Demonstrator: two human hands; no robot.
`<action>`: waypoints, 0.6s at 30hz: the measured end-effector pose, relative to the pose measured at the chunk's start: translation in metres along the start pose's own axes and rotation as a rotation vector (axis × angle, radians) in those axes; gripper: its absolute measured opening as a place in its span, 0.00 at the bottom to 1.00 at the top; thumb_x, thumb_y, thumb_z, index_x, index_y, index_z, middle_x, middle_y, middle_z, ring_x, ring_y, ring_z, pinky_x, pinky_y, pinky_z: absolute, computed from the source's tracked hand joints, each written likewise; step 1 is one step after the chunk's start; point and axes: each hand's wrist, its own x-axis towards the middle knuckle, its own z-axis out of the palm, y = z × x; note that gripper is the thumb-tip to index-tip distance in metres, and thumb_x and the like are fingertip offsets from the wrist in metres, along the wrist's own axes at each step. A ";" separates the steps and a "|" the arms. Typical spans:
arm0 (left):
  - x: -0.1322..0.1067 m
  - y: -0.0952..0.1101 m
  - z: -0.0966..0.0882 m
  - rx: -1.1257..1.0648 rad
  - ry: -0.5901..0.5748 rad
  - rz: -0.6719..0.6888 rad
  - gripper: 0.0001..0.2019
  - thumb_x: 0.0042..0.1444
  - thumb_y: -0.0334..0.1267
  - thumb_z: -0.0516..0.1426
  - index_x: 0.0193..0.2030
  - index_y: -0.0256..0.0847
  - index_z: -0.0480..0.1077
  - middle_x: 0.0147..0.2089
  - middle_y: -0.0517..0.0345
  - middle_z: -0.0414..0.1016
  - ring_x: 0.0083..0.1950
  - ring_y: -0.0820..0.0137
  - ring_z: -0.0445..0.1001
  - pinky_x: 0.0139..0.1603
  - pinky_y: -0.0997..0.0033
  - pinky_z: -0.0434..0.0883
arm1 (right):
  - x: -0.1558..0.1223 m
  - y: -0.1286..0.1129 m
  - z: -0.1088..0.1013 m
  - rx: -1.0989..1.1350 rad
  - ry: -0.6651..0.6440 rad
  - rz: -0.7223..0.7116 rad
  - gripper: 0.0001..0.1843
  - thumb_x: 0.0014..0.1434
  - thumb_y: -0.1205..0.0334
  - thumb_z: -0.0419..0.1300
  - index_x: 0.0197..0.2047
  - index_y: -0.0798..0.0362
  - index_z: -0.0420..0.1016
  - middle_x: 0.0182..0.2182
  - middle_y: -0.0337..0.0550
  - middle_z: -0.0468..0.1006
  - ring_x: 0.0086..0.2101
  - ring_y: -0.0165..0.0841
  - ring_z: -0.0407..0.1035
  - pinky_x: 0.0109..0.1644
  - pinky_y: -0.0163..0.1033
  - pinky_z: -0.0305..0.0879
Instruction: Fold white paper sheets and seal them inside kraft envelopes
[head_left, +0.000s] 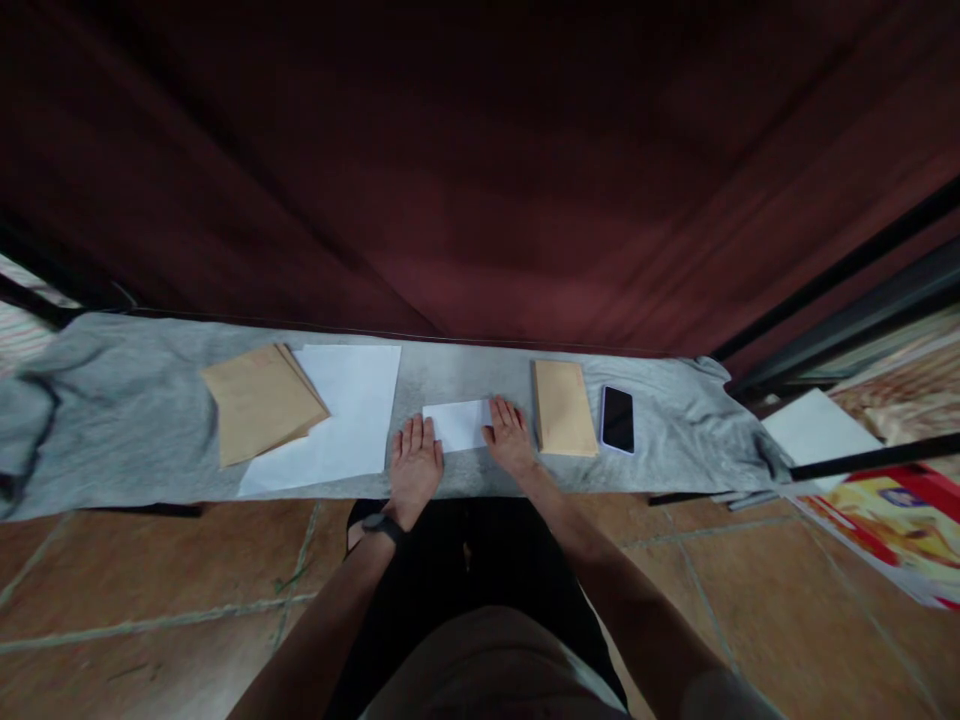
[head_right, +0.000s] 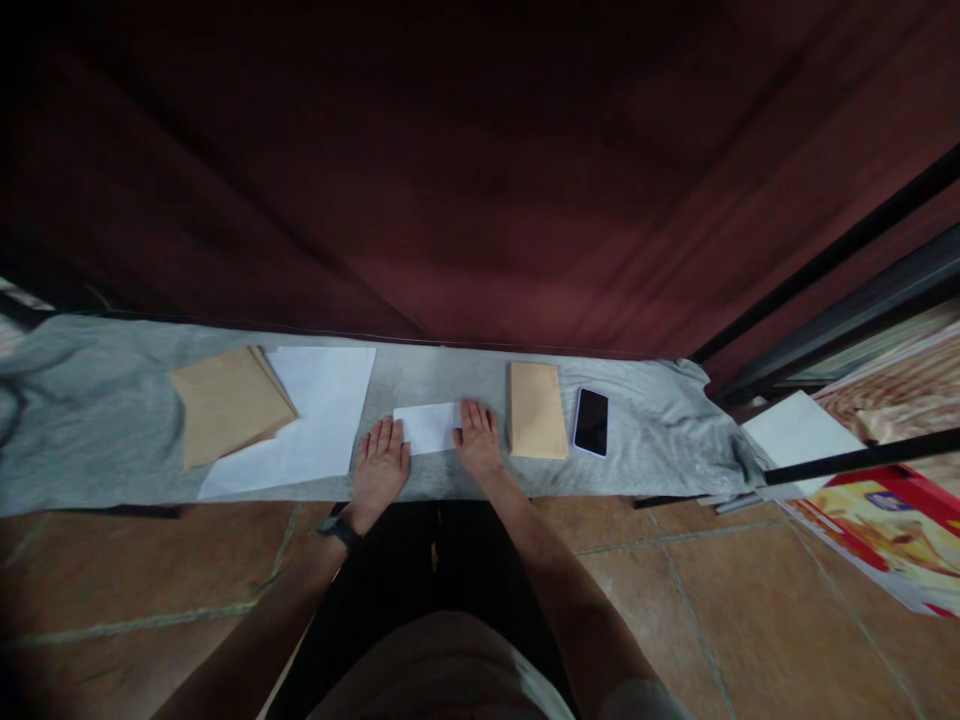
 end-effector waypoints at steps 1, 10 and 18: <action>-0.001 0.000 0.002 -0.006 0.013 0.002 0.29 0.69 0.39 0.42 0.72 0.26 0.57 0.75 0.36 0.55 0.77 0.51 0.51 0.75 0.45 0.50 | 0.000 -0.003 -0.001 -0.003 0.004 -0.025 0.32 0.71 0.59 0.49 0.75 0.57 0.52 0.74 0.50 0.50 0.71 0.44 0.49 0.74 0.54 0.42; -0.001 0.001 -0.004 -0.072 0.008 -0.010 0.27 0.67 0.37 0.46 0.71 0.28 0.60 0.73 0.37 0.59 0.76 0.52 0.55 0.74 0.48 0.53 | -0.021 -0.028 0.018 0.015 -0.095 -0.155 0.34 0.73 0.51 0.48 0.74 0.63 0.54 0.73 0.56 0.50 0.72 0.43 0.47 0.75 0.51 0.43; 0.021 0.015 -0.021 -0.166 -0.093 -0.168 0.25 0.61 0.33 0.53 0.66 0.33 0.67 0.66 0.38 0.69 0.67 0.50 0.66 0.65 0.49 0.65 | -0.022 -0.029 0.015 0.037 -0.098 -0.139 0.35 0.72 0.50 0.48 0.74 0.63 0.52 0.74 0.56 0.48 0.73 0.43 0.44 0.75 0.51 0.41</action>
